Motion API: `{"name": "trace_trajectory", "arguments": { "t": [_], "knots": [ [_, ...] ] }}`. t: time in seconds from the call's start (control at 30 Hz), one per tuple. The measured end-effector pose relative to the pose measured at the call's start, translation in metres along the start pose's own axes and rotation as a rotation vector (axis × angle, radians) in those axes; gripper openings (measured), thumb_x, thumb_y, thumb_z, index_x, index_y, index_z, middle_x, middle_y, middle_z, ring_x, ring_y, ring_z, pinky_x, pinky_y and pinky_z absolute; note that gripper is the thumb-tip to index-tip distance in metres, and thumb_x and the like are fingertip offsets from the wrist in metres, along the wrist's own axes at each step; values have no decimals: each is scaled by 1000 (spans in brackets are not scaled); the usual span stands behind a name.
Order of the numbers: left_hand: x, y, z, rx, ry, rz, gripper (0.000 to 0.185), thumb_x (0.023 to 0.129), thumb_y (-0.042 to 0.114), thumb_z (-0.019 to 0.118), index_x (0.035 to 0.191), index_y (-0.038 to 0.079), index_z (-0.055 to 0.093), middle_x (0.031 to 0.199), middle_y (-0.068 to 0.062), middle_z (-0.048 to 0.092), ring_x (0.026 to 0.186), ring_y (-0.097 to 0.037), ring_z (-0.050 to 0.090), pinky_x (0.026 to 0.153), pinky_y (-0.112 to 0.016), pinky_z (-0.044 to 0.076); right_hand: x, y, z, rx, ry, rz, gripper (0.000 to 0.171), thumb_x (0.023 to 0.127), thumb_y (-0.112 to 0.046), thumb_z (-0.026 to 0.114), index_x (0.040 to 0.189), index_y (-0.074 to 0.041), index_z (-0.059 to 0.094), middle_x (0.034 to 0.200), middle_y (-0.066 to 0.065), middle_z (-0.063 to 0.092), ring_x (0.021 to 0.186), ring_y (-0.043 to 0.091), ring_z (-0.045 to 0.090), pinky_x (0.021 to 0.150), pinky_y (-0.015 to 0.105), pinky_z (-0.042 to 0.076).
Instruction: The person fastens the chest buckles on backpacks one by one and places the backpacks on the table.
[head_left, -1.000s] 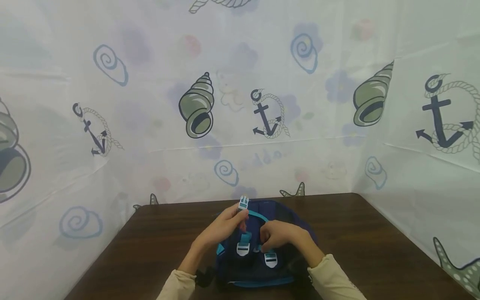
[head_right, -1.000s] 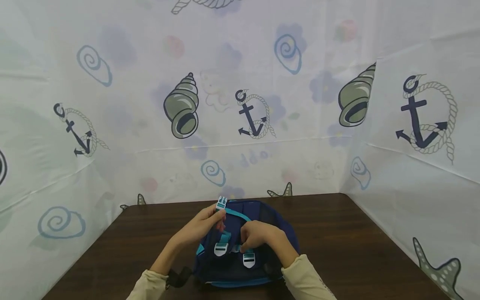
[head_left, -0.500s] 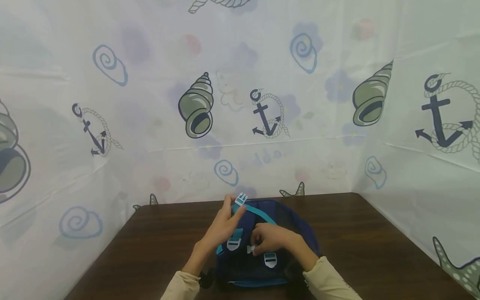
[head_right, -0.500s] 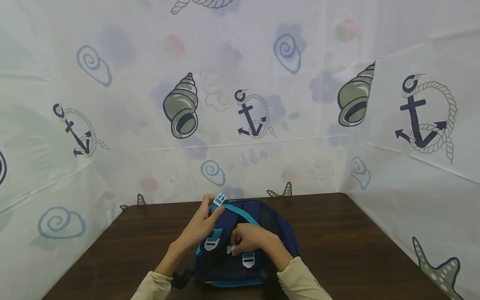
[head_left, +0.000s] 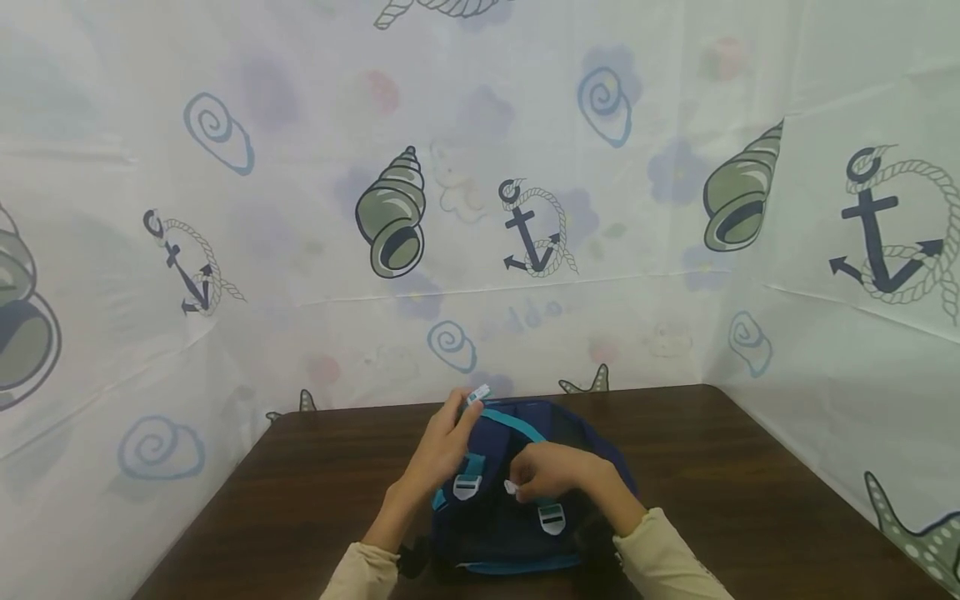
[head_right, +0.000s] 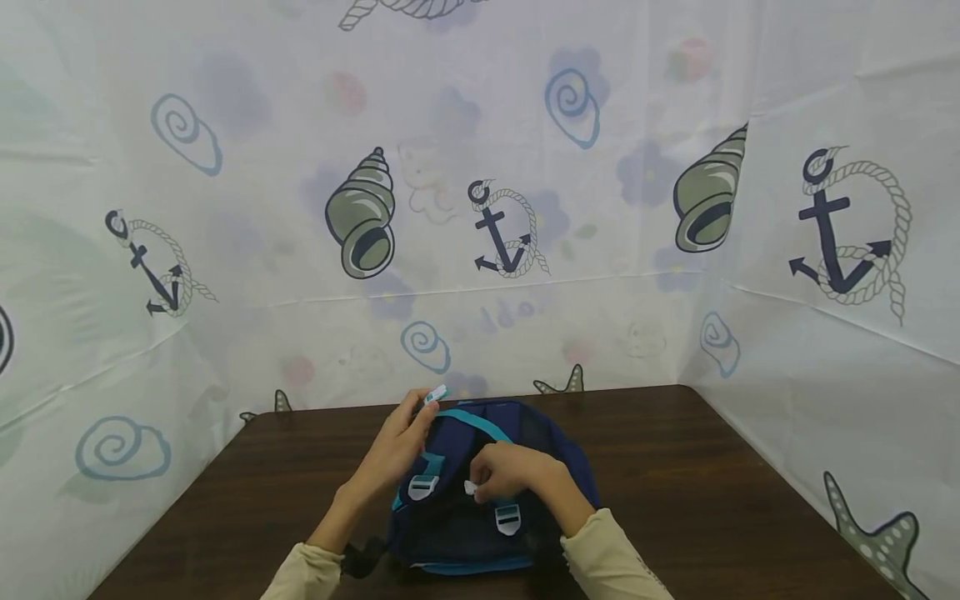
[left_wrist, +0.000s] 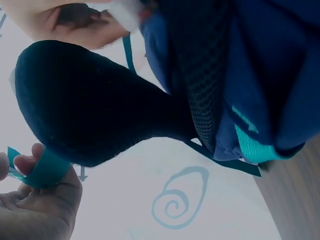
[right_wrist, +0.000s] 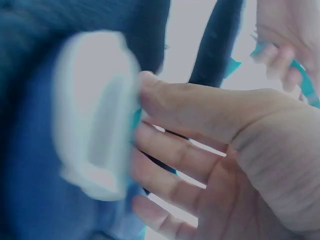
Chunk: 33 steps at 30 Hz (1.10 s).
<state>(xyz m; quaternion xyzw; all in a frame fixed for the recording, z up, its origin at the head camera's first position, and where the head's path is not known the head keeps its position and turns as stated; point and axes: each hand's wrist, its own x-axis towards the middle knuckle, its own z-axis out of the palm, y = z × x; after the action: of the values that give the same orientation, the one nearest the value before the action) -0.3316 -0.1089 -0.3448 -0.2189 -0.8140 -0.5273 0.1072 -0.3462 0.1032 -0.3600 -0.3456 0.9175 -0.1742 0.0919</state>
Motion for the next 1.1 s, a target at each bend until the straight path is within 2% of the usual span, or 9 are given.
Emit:
{"name": "trace_trajectory", "arguments": {
  "t": [0.2,0.33,0.43,0.5,0.67,0.77,0.87,0.97,1.1],
  "knots": [
    [3,1,-5,-20,2,44,33,105,36,48,134,24,59,82,-11,51,65,-14,49,58,-26,45,-9,5,-18,49,-20,-34,10,91,-17,70,100,-13,75,92,-9,72,80,3,64,72,23,54],
    [3,2,-6,-18,-11,53,29,105,30,51,132,28,60,81,-9,53,69,-16,51,61,-25,47,-18,9,-33,114,10,-64,18,96,-20,65,110,-11,72,102,-5,72,93,11,66,82,31,56],
    [4,3,-5,-26,-24,57,29,104,28,53,132,26,60,89,-8,59,79,-20,59,70,-26,52,-28,12,-45,162,70,-79,24,99,-21,61,117,-9,70,111,0,71,103,18,66,89,41,56],
    [4,3,-5,-32,-34,57,30,104,29,53,133,24,60,97,-9,62,86,-22,63,77,-29,56,-33,13,-50,170,119,-85,26,100,-21,60,120,-9,69,115,3,71,103,20,66,89,43,56],
    [3,1,-4,-64,-53,54,31,104,27,54,133,17,59,109,-13,64,91,-22,67,87,-36,57,-38,11,-56,146,231,-110,27,101,-16,55,123,-10,69,113,4,67,92,15,61,81,34,55],
    [3,0,-5,-84,-57,60,31,103,25,56,132,14,59,113,-13,66,93,-24,68,88,-40,57,-40,7,-57,158,285,-112,28,100,-15,55,125,-9,68,111,5,64,85,15,56,74,31,51],
    [4,0,-4,-82,-64,67,31,102,24,57,132,14,60,112,-12,68,96,-27,69,86,-42,55,-40,4,-58,165,365,-112,27,100,-20,59,124,-9,65,110,4,65,87,15,59,73,30,51],
    [5,1,-3,-73,-82,82,31,102,23,58,131,13,60,109,-11,68,97,-29,68,81,-35,54,-41,2,-60,171,453,-111,24,98,-25,64,118,-13,64,101,1,68,85,14,62,69,29,53],
    [6,1,-2,-42,-90,92,30,100,22,61,129,14,63,105,-11,68,91,-22,65,71,-26,50,-39,2,-59,171,523,-120,19,95,-30,68,111,-18,67,94,-4,67,79,12,61,66,27,52]
  ]
}}
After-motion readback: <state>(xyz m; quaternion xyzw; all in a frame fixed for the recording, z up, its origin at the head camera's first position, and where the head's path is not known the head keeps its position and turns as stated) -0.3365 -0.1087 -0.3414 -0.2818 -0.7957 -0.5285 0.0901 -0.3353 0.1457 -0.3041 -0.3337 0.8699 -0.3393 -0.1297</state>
